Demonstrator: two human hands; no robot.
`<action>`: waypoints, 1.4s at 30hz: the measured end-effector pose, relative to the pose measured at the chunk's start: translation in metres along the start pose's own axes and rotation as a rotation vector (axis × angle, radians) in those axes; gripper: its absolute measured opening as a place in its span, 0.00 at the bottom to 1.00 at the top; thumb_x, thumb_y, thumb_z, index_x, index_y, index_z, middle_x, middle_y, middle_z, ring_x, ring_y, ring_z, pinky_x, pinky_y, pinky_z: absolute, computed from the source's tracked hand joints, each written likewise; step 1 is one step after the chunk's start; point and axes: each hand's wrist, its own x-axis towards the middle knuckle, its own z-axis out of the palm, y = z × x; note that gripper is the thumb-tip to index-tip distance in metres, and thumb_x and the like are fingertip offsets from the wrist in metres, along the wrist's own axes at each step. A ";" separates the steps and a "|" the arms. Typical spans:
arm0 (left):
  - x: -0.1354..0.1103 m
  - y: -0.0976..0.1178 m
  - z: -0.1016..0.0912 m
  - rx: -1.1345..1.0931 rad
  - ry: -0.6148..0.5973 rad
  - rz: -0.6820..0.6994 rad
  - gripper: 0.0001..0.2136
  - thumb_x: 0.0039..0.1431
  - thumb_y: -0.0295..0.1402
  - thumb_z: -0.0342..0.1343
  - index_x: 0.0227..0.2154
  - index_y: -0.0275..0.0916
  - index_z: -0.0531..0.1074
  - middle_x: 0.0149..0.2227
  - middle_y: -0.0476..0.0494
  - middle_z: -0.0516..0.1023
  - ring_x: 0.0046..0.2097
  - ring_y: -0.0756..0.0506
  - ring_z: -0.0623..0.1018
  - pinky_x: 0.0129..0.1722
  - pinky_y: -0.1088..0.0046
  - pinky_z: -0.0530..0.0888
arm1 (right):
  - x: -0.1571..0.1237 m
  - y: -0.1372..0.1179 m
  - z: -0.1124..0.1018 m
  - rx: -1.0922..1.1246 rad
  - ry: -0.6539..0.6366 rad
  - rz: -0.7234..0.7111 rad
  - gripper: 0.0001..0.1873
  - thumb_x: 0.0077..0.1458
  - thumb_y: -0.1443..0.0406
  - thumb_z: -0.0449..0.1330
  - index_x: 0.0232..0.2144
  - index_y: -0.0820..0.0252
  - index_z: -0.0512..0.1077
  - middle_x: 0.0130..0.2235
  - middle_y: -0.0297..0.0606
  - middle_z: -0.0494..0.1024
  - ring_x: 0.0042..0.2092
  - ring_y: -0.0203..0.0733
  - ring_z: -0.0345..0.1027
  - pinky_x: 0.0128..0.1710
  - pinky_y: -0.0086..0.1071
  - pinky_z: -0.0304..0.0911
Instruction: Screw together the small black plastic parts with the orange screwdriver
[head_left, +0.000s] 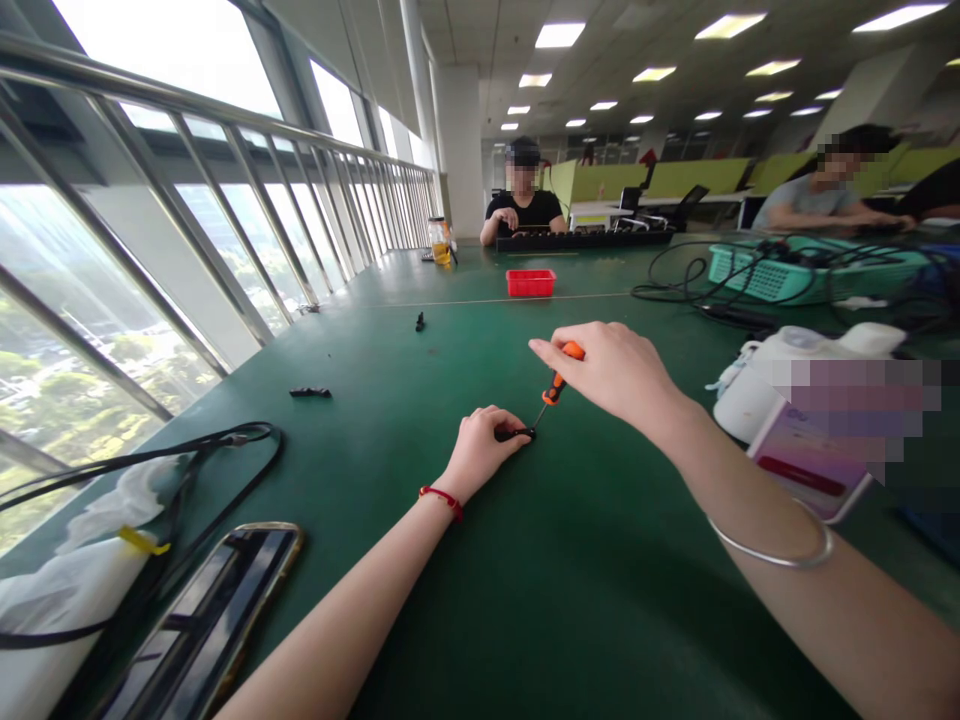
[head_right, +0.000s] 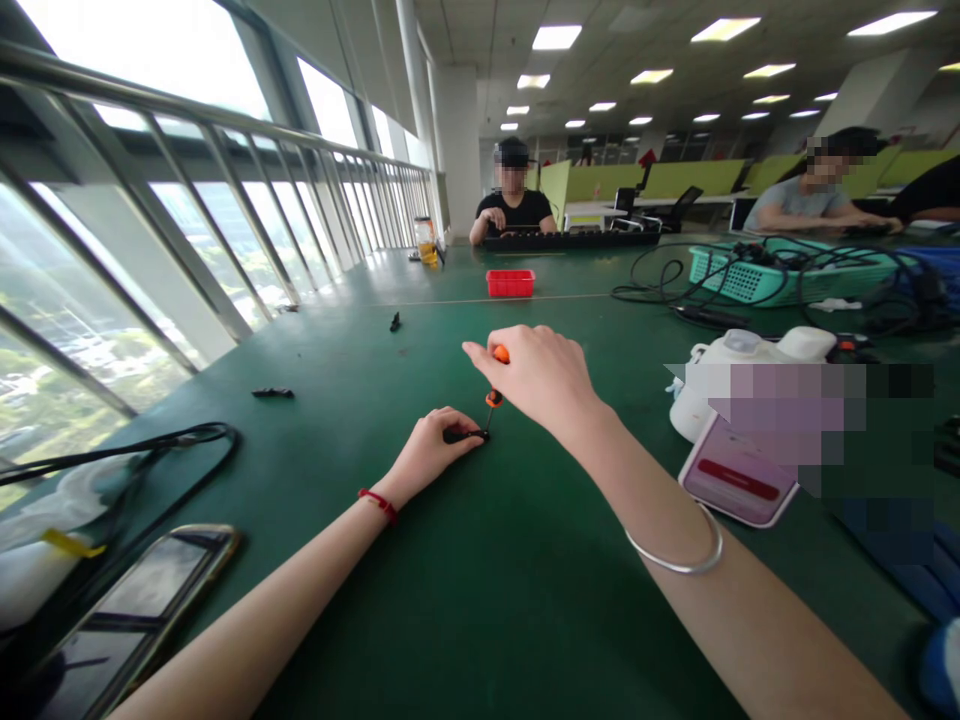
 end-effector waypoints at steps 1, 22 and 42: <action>0.000 -0.001 0.000 -0.005 0.000 0.001 0.04 0.49 0.33 0.59 0.29 0.40 0.75 0.32 0.48 0.75 0.36 0.46 0.72 0.38 0.70 0.69 | 0.000 0.000 0.000 0.008 0.004 -0.004 0.19 0.54 0.53 0.50 0.19 0.56 0.67 0.19 0.34 0.68 0.21 0.36 0.57 0.23 0.29 0.44; -0.002 0.000 0.002 0.107 -0.014 0.046 0.05 0.52 0.34 0.56 0.31 0.41 0.75 0.33 0.48 0.74 0.38 0.45 0.70 0.38 0.69 0.67 | 0.001 -0.002 -0.005 -0.047 -0.099 0.066 0.18 0.53 0.50 0.48 0.25 0.54 0.67 0.22 0.32 0.70 0.24 0.38 0.58 0.23 0.29 0.45; 0.000 0.002 0.002 0.116 -0.009 0.040 0.05 0.52 0.33 0.57 0.31 0.41 0.75 0.33 0.47 0.74 0.38 0.45 0.71 0.40 0.68 0.68 | -0.001 -0.006 -0.003 -0.033 -0.065 0.036 0.11 0.51 0.55 0.51 0.33 0.53 0.66 0.25 0.31 0.72 0.23 0.37 0.59 0.23 0.28 0.44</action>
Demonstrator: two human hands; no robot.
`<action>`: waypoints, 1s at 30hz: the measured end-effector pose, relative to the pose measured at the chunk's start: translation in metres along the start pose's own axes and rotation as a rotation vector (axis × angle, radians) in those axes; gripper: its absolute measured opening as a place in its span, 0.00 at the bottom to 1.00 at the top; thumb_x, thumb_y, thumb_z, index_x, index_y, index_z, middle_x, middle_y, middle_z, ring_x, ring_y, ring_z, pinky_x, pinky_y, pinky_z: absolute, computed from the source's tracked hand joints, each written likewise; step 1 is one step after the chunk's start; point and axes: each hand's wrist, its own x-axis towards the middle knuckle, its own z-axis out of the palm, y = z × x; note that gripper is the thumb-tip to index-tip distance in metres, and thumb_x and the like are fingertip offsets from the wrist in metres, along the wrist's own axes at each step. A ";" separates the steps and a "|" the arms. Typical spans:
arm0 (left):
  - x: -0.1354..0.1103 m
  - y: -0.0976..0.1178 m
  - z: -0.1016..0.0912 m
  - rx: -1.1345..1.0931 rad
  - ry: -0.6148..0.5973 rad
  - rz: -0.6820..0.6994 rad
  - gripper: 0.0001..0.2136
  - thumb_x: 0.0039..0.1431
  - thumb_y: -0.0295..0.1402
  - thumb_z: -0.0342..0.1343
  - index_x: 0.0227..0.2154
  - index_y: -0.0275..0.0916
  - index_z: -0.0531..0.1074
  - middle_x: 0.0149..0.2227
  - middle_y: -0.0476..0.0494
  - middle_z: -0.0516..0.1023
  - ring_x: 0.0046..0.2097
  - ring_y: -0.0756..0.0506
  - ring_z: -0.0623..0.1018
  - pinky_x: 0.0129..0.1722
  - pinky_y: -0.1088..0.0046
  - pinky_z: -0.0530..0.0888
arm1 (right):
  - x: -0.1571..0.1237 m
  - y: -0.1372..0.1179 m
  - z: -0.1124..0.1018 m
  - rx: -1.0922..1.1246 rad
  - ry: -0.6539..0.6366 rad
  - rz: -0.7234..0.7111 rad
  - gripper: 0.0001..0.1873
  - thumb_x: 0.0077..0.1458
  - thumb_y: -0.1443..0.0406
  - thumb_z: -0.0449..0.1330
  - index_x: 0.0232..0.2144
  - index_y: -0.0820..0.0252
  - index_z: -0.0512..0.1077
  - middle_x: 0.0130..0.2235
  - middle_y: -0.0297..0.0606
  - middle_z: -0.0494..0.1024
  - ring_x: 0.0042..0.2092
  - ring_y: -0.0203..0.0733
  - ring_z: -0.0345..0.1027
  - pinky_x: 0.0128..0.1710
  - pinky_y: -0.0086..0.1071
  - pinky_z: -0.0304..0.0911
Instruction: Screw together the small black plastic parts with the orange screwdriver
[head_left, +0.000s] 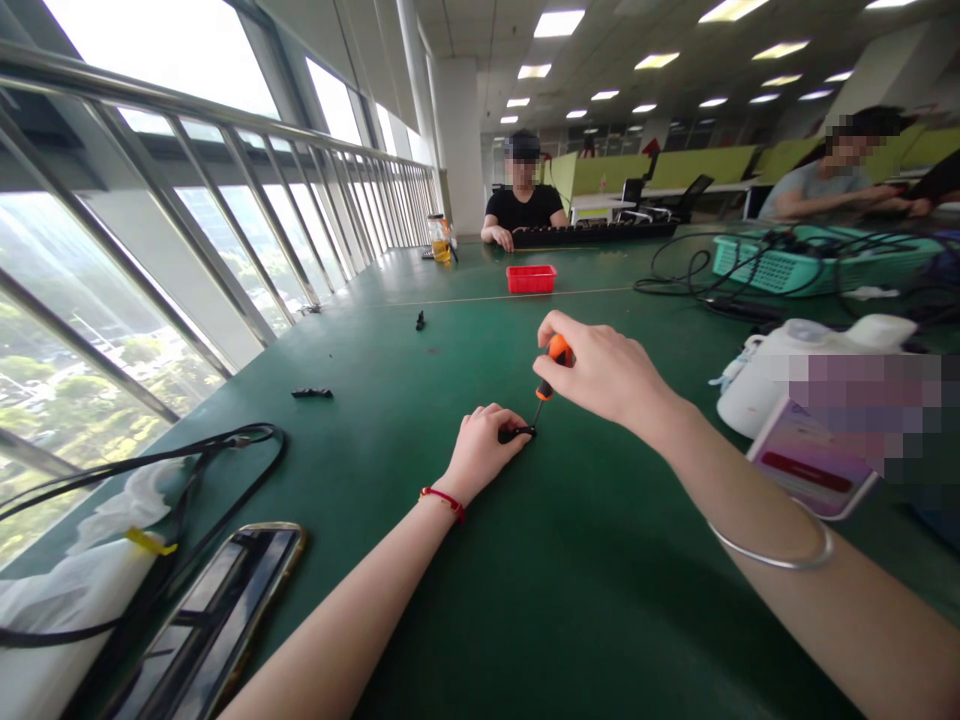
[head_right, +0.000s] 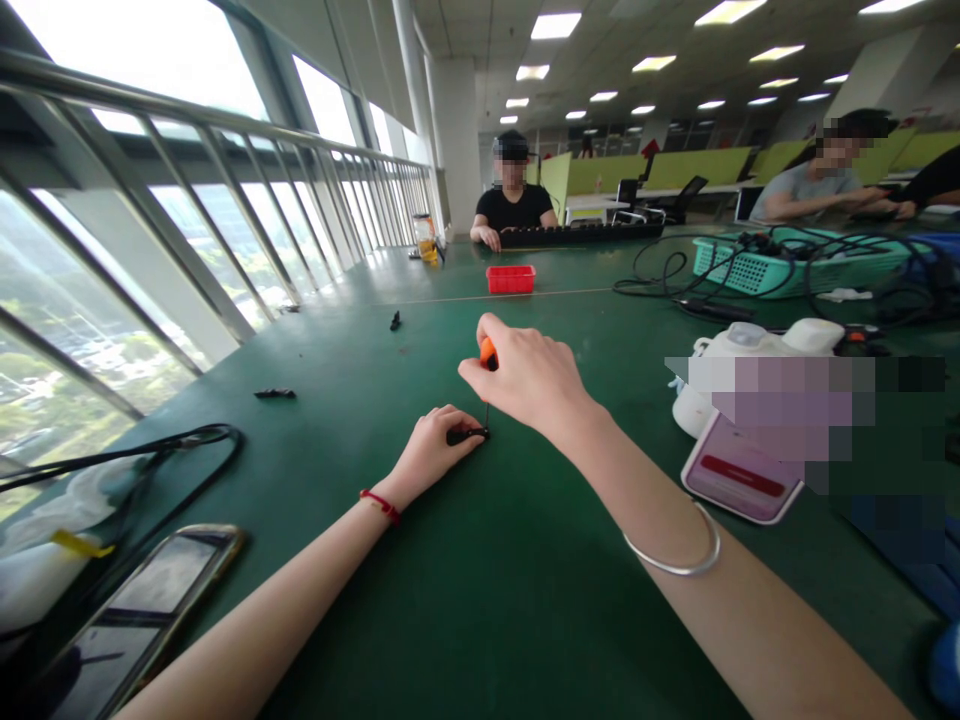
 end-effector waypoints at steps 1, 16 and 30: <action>0.000 0.000 0.000 0.003 0.001 0.001 0.05 0.52 0.33 0.57 0.31 0.41 0.75 0.33 0.48 0.74 0.38 0.45 0.71 0.40 0.68 0.68 | 0.000 0.000 0.000 -0.010 -0.007 0.001 0.14 0.52 0.53 0.48 0.29 0.54 0.67 0.24 0.32 0.72 0.23 0.38 0.59 0.23 0.28 0.44; -0.001 -0.001 0.000 0.018 0.001 0.009 0.05 0.52 0.34 0.56 0.31 0.41 0.74 0.33 0.48 0.74 0.38 0.45 0.71 0.40 0.68 0.67 | -0.001 0.001 -0.006 -0.028 -0.020 0.010 0.15 0.54 0.55 0.48 0.26 0.52 0.71 0.24 0.32 0.72 0.26 0.39 0.62 0.25 0.29 0.47; 0.000 -0.001 -0.001 -0.024 -0.008 -0.015 0.05 0.51 0.34 0.57 0.31 0.41 0.75 0.33 0.47 0.74 0.38 0.45 0.71 0.40 0.68 0.68 | 0.000 0.001 -0.009 -0.030 -0.019 -0.009 0.11 0.48 0.58 0.54 0.34 0.52 0.72 0.28 0.33 0.75 0.27 0.39 0.64 0.24 0.29 0.47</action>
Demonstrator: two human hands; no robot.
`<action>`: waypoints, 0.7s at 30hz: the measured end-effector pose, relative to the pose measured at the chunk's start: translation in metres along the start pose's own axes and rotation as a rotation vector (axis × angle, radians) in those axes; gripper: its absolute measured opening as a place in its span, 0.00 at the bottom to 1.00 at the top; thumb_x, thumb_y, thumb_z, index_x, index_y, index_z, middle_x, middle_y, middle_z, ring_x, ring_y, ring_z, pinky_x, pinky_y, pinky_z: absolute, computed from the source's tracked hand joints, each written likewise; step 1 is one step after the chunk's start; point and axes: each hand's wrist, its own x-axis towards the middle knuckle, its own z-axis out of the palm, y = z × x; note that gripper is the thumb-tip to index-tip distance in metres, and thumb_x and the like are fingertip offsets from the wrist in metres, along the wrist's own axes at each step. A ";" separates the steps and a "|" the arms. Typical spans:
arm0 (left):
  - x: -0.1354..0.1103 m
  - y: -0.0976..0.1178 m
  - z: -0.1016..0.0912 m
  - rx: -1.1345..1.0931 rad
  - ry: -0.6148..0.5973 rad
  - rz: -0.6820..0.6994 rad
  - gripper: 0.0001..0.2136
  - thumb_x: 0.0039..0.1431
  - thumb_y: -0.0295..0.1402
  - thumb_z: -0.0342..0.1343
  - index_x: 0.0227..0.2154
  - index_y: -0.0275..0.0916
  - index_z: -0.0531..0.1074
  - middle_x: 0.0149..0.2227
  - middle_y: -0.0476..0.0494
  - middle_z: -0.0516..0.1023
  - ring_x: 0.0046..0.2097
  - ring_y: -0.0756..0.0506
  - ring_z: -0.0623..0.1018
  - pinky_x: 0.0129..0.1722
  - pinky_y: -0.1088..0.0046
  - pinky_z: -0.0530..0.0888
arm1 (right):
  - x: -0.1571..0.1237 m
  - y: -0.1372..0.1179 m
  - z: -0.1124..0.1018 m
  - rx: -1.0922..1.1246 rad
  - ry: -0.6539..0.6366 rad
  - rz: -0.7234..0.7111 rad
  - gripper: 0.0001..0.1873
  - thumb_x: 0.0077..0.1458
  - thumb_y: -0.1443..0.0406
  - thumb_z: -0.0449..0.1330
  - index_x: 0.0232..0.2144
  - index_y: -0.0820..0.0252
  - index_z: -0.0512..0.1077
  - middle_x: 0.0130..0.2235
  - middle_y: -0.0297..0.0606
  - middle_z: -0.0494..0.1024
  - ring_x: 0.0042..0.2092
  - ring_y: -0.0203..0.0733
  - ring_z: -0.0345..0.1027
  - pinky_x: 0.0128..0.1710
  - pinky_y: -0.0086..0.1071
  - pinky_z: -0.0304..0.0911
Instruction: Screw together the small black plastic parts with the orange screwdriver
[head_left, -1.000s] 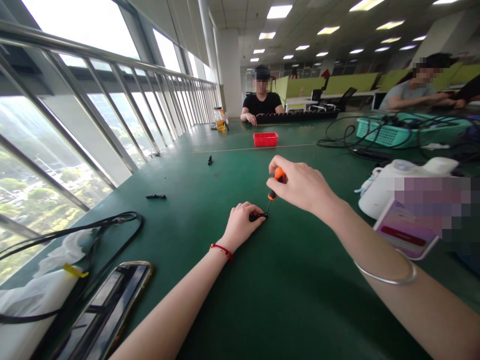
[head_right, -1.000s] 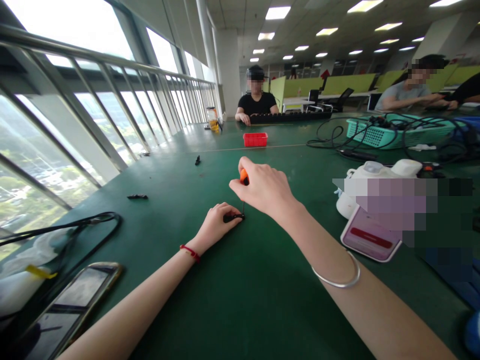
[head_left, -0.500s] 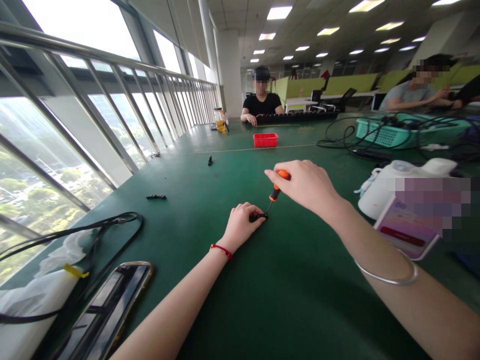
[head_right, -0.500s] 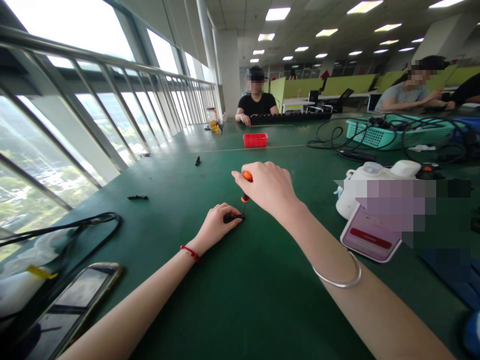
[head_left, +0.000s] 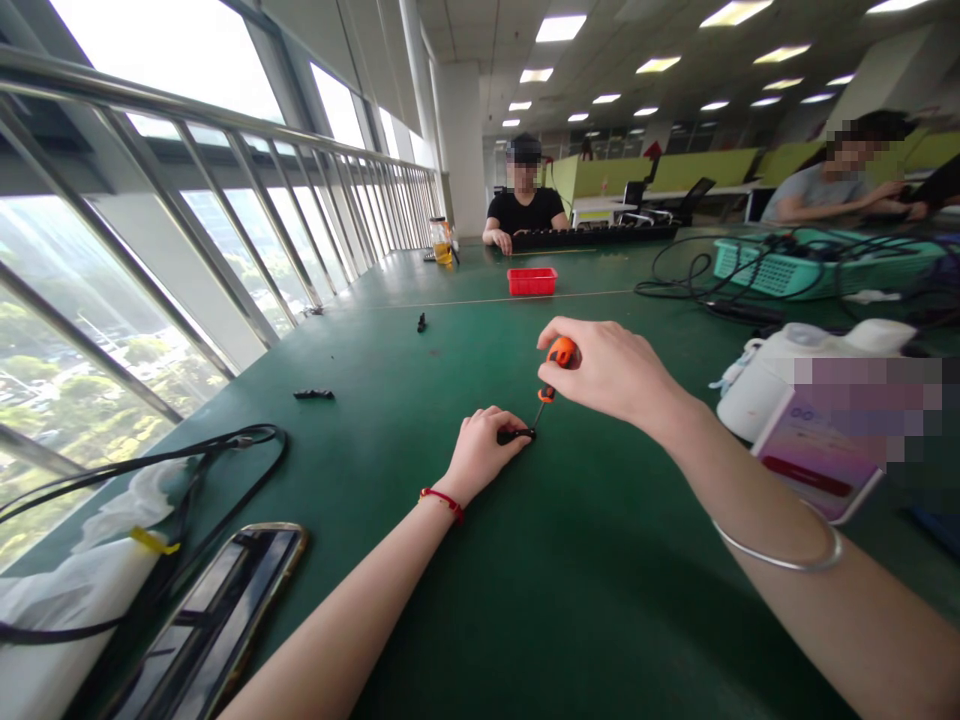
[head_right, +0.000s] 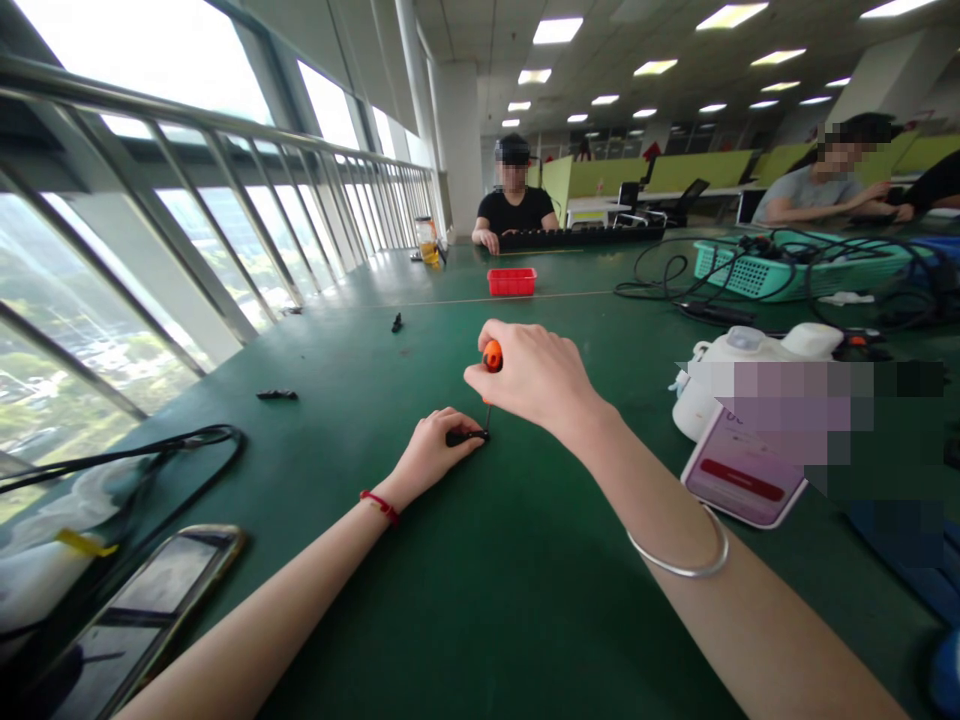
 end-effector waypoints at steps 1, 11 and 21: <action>0.000 0.000 0.000 -0.003 -0.001 0.001 0.05 0.51 0.34 0.57 0.31 0.41 0.75 0.34 0.47 0.74 0.38 0.45 0.71 0.40 0.68 0.69 | 0.000 0.000 0.000 0.002 -0.006 0.002 0.12 0.49 0.56 0.54 0.33 0.52 0.72 0.28 0.33 0.75 0.27 0.39 0.64 0.24 0.29 0.47; 0.001 -0.010 -0.006 -0.173 -0.077 0.045 0.13 0.48 0.26 0.55 0.39 0.38 0.71 0.34 0.47 0.74 0.37 0.48 0.73 0.41 0.71 0.71 | 0.000 0.001 0.001 0.041 -0.034 0.025 0.12 0.50 0.56 0.52 0.32 0.52 0.72 0.28 0.32 0.75 0.28 0.40 0.64 0.25 0.29 0.49; 0.001 -0.012 -0.007 -0.089 -0.032 0.101 0.05 0.49 0.28 0.54 0.30 0.38 0.72 0.35 0.45 0.70 0.39 0.46 0.71 0.42 0.68 0.71 | -0.001 -0.003 0.007 0.081 0.010 -0.007 0.12 0.48 0.56 0.54 0.35 0.53 0.68 0.27 0.31 0.73 0.25 0.38 0.62 0.23 0.28 0.47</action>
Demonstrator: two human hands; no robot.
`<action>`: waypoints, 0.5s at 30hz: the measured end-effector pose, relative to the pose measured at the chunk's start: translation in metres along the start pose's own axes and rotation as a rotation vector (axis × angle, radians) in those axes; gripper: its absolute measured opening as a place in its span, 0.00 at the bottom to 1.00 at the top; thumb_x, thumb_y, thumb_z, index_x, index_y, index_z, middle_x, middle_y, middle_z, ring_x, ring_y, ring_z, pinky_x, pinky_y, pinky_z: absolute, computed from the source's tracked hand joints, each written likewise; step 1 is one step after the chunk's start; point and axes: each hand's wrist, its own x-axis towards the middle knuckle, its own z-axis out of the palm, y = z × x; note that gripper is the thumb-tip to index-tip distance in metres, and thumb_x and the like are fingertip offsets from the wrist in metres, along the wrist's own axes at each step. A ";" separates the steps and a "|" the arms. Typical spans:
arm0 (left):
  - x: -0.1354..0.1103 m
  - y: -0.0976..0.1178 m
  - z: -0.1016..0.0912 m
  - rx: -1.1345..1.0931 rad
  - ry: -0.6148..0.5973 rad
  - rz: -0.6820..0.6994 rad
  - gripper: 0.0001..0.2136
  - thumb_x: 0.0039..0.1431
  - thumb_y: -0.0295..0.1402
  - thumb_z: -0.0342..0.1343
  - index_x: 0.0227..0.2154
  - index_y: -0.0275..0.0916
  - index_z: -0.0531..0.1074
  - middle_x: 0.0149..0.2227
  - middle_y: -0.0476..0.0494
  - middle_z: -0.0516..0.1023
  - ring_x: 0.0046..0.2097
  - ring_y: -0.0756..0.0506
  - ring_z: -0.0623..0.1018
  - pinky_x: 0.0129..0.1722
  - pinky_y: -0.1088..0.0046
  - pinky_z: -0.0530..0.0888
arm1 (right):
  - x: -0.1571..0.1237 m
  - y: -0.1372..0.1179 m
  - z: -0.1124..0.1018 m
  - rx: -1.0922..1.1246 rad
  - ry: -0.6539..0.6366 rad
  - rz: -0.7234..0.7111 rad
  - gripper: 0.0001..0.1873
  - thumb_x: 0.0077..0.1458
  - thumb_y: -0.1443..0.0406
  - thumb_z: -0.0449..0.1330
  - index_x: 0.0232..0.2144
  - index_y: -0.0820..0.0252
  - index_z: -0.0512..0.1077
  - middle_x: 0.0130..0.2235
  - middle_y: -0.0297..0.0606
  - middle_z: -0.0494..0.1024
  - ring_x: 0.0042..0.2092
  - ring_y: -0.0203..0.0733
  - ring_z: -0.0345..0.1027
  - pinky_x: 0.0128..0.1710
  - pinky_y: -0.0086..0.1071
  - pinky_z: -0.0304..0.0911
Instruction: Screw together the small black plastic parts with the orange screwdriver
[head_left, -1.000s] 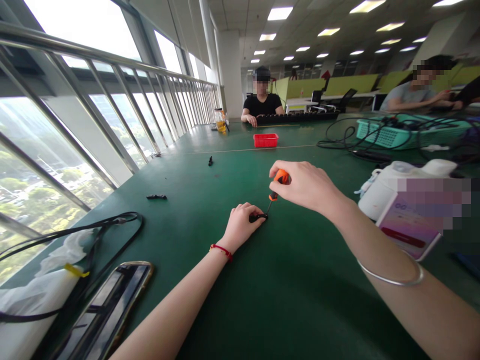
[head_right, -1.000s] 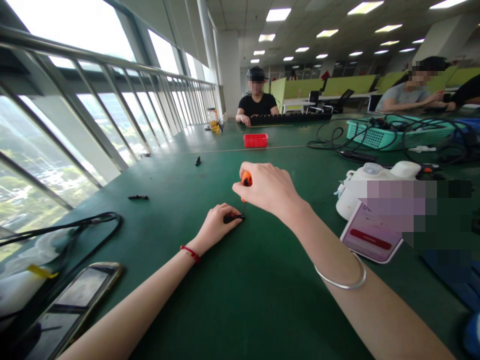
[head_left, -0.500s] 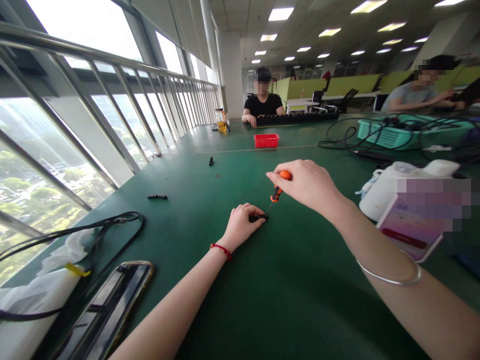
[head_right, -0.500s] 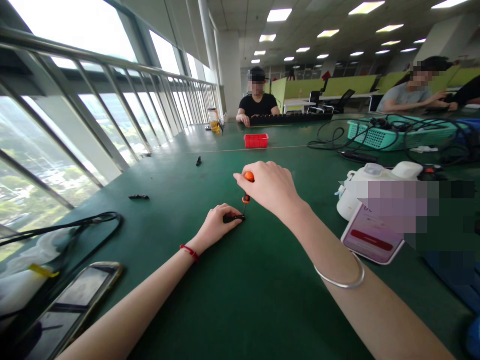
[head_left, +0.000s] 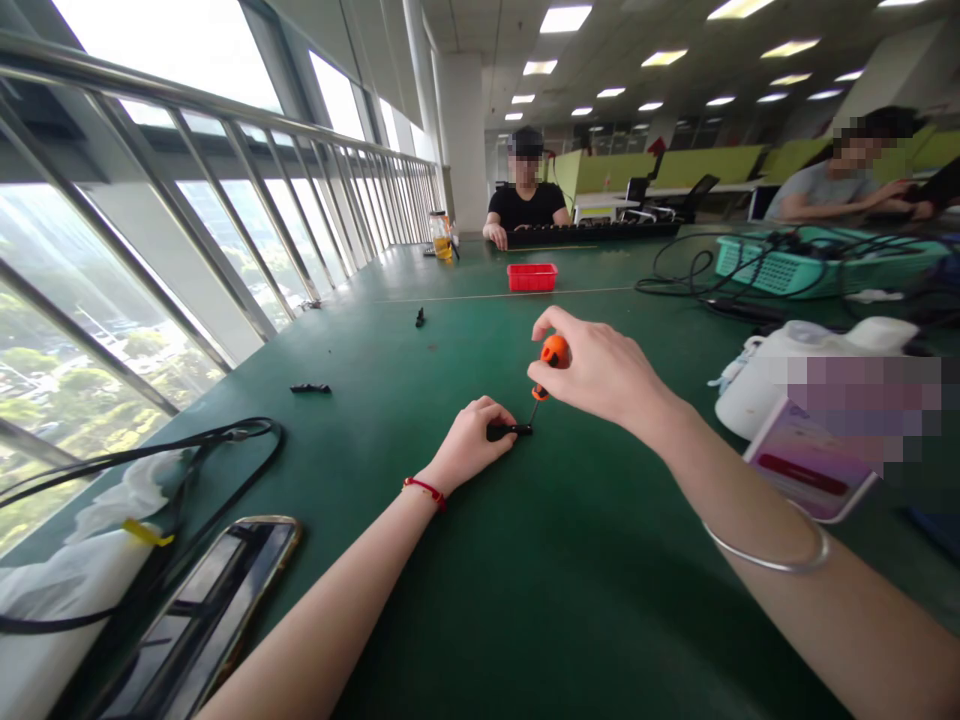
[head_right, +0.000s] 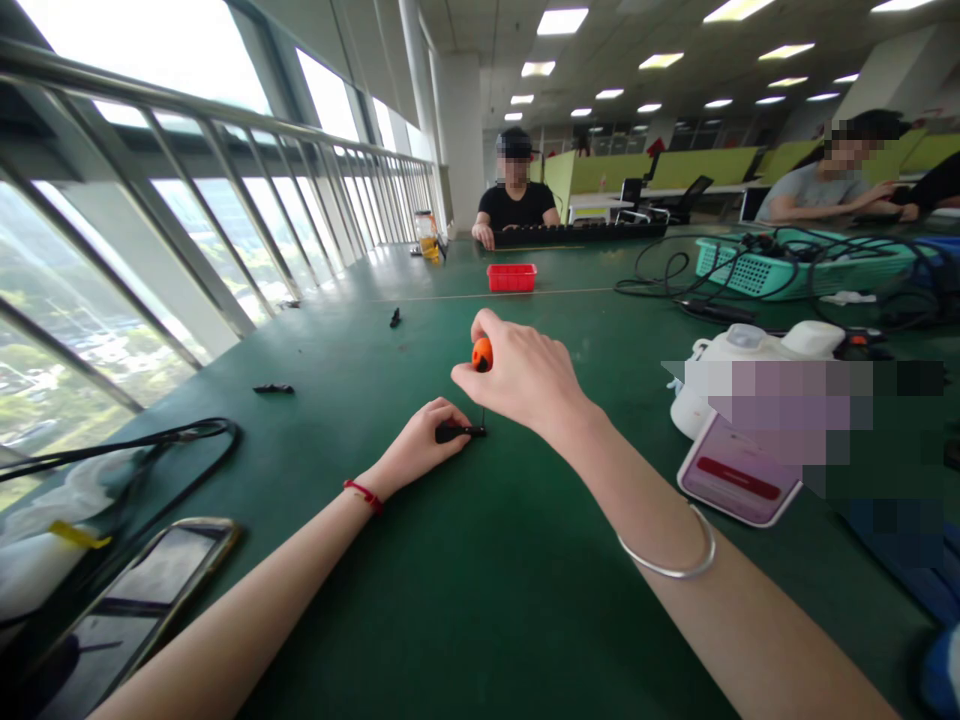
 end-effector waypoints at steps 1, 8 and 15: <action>0.000 0.000 0.000 0.003 -0.004 0.002 0.05 0.49 0.28 0.54 0.30 0.38 0.72 0.35 0.45 0.70 0.39 0.46 0.71 0.42 0.68 0.71 | 0.000 0.000 0.001 0.005 -0.013 0.003 0.12 0.50 0.54 0.52 0.32 0.54 0.68 0.26 0.31 0.73 0.24 0.37 0.61 0.23 0.28 0.47; 0.001 -0.002 0.000 0.010 -0.006 0.022 0.05 0.49 0.29 0.54 0.31 0.38 0.73 0.35 0.46 0.70 0.39 0.46 0.71 0.41 0.70 0.70 | -0.001 0.000 0.000 0.030 -0.010 -0.004 0.07 0.50 0.59 0.52 0.30 0.53 0.68 0.24 0.30 0.72 0.24 0.36 0.61 0.23 0.28 0.47; 0.001 0.000 0.000 0.036 -0.016 0.008 0.06 0.49 0.29 0.54 0.31 0.39 0.73 0.35 0.45 0.70 0.39 0.46 0.71 0.42 0.68 0.70 | -0.001 -0.001 -0.003 -0.002 -0.027 0.019 0.19 0.55 0.53 0.47 0.21 0.56 0.67 0.22 0.34 0.70 0.24 0.38 0.61 0.23 0.29 0.47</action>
